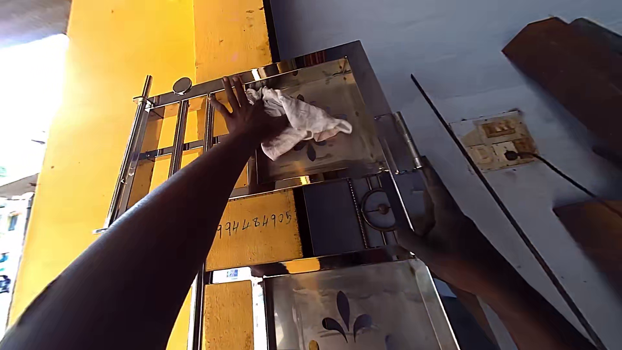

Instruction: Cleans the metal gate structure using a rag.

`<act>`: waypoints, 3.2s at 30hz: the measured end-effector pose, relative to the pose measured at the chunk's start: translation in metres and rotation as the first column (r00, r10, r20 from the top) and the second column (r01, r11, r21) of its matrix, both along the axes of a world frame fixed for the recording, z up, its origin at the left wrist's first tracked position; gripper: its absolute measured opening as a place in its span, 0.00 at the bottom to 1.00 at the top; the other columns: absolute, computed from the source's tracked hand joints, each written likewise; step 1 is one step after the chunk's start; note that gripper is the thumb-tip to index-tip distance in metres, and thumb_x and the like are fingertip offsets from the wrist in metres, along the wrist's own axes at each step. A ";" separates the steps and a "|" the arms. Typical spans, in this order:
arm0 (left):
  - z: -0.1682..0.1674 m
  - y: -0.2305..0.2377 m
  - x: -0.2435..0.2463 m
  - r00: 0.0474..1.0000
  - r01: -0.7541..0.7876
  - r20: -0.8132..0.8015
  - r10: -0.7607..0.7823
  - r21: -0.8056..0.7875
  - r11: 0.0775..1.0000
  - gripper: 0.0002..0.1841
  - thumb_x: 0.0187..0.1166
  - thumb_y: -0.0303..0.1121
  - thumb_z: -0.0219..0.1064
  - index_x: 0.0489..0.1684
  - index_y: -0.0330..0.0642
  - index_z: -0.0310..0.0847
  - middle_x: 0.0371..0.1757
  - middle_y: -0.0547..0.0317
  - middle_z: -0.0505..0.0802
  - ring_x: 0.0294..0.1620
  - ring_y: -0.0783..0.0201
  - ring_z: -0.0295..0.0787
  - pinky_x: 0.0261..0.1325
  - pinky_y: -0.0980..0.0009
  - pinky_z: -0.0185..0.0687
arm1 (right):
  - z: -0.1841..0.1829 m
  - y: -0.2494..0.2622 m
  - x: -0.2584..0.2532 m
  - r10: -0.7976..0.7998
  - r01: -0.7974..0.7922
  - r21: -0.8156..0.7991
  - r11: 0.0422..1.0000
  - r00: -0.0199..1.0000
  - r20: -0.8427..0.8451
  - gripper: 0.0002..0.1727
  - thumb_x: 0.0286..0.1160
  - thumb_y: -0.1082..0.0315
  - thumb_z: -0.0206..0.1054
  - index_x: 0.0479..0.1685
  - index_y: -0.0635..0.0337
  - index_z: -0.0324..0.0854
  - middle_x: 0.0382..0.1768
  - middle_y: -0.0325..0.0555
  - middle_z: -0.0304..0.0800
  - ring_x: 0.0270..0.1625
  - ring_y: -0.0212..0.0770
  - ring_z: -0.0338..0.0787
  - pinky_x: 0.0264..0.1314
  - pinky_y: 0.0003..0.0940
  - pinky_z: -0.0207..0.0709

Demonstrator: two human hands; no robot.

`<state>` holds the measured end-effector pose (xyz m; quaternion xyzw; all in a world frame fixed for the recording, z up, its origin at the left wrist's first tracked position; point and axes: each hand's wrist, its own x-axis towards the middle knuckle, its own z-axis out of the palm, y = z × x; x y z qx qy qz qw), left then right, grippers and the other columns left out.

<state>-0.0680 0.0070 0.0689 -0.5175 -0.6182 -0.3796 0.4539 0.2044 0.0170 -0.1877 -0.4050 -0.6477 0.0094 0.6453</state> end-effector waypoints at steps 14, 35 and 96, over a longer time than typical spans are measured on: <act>-0.046 -0.009 -0.012 0.991 -0.043 -0.125 0.038 -0.037 0.998 0.41 0.70 0.65 0.67 0.83 0.55 0.72 0.96 0.37 0.37 0.94 0.31 0.16 0.78 0.16 0.11 | -0.004 0.001 0.000 0.006 -0.006 0.023 1.000 1.000 0.007 0.66 0.56 0.59 0.76 0.98 0.36 0.28 0.16 0.37 0.73 0.12 0.35 0.75 0.17 0.39 0.76; -0.010 0.006 -0.003 0.999 -0.039 -0.029 0.039 -0.002 0.999 0.43 0.71 0.67 0.64 0.86 0.53 0.69 0.97 0.42 0.37 0.95 0.33 0.15 0.78 0.16 0.11 | -0.002 0.004 0.003 0.005 -0.007 0.063 0.998 0.999 0.034 0.67 0.56 0.56 0.73 0.98 0.42 0.27 0.19 0.35 0.73 0.15 0.32 0.72 0.19 0.36 0.73; -0.003 0.009 0.092 0.962 0.244 -0.091 -0.259 -0.144 0.959 0.34 0.73 0.44 0.74 0.68 0.22 0.75 0.73 0.22 0.75 0.78 0.26 0.68 0.71 0.33 0.71 | 0.005 -0.005 0.000 -0.013 0.014 -0.035 0.999 0.999 0.031 0.67 0.56 0.59 0.74 0.97 0.43 0.24 0.33 0.43 0.82 0.24 0.35 0.81 0.30 0.35 0.80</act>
